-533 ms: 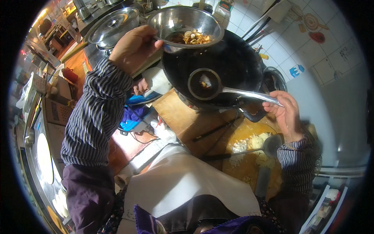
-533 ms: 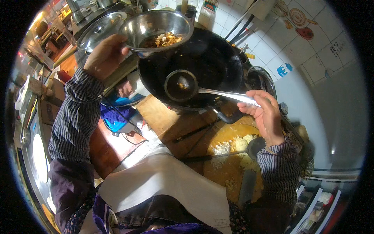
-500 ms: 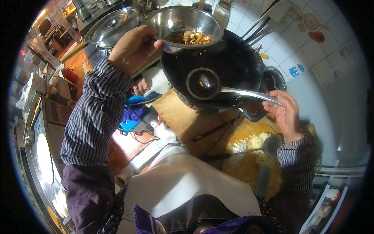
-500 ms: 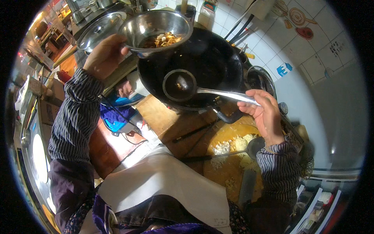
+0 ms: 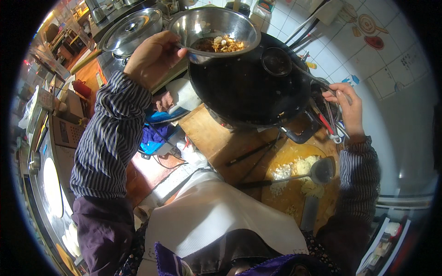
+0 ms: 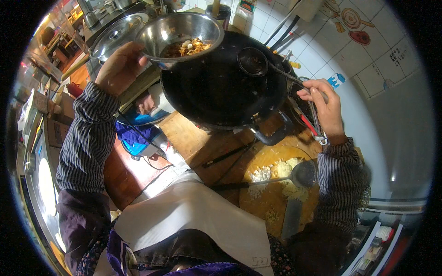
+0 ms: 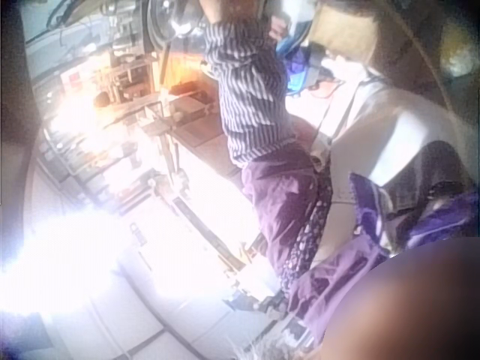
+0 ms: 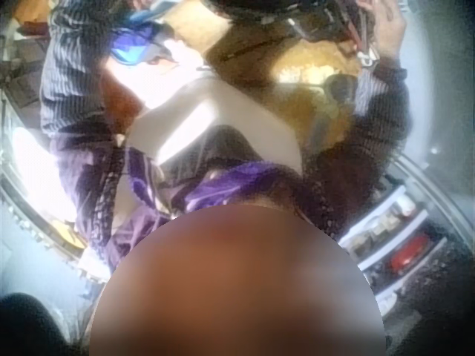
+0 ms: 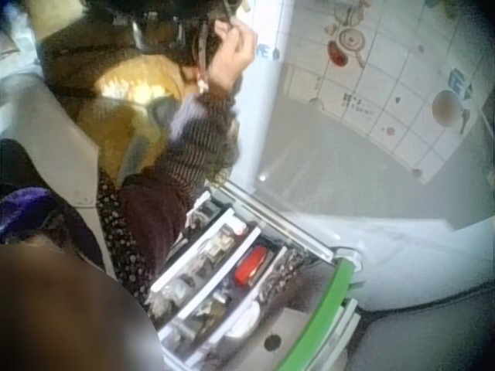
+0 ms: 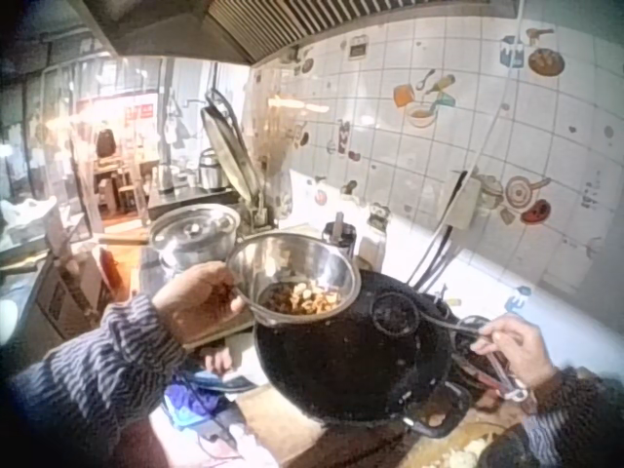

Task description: The person scoops fried food from a wok into a metal bowl using a strainer, then scrapes chopped white vegetable from a cutting board into the wok with a cleaver and stirs it. The person repeats the scooping and stirring steps.

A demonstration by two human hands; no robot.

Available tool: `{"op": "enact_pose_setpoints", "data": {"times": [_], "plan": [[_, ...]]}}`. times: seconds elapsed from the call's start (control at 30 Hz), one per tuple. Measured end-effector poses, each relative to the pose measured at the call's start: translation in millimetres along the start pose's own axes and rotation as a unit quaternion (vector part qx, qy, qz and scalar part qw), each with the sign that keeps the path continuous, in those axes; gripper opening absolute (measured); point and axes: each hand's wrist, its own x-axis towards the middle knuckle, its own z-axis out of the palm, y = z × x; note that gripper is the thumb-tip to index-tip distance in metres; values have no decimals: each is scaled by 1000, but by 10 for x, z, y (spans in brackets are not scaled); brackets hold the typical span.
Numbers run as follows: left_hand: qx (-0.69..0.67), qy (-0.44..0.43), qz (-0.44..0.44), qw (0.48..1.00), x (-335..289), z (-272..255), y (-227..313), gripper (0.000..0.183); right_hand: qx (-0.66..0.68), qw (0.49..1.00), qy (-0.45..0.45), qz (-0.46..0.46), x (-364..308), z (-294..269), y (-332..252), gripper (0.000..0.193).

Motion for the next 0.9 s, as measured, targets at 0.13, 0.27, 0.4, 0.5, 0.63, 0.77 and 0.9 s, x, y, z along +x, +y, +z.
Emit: {"op": "enact_pose_setpoints", "data": {"times": [0.13,0.27,0.4,0.5,0.63,0.77,0.9], "plan": [[13,2,-10,1000,-24,-5,16,10,12,999,-36,11,-71,-114,-37,19],[21,17,-10,1000,-30,15,3,11,53,995,-52,64,-187,-202,-141,22],[16,5,-17,1000,-29,26,4,12,146,978,-27,145,-288,-182,-221,25],[10,1,-18,1000,-23,25,0,12,171,961,-8,215,-332,-99,-228,27],[-3,-8,-20,1000,-16,10,1,13,231,953,48,192,-343,73,-148,28],[3,-11,-9,1000,-18,1,5,13,254,950,104,150,-147,180,-34,25],[11,-5,-8,1000,-1,8,14,13,206,965,138,86,48,310,16,22]]}}
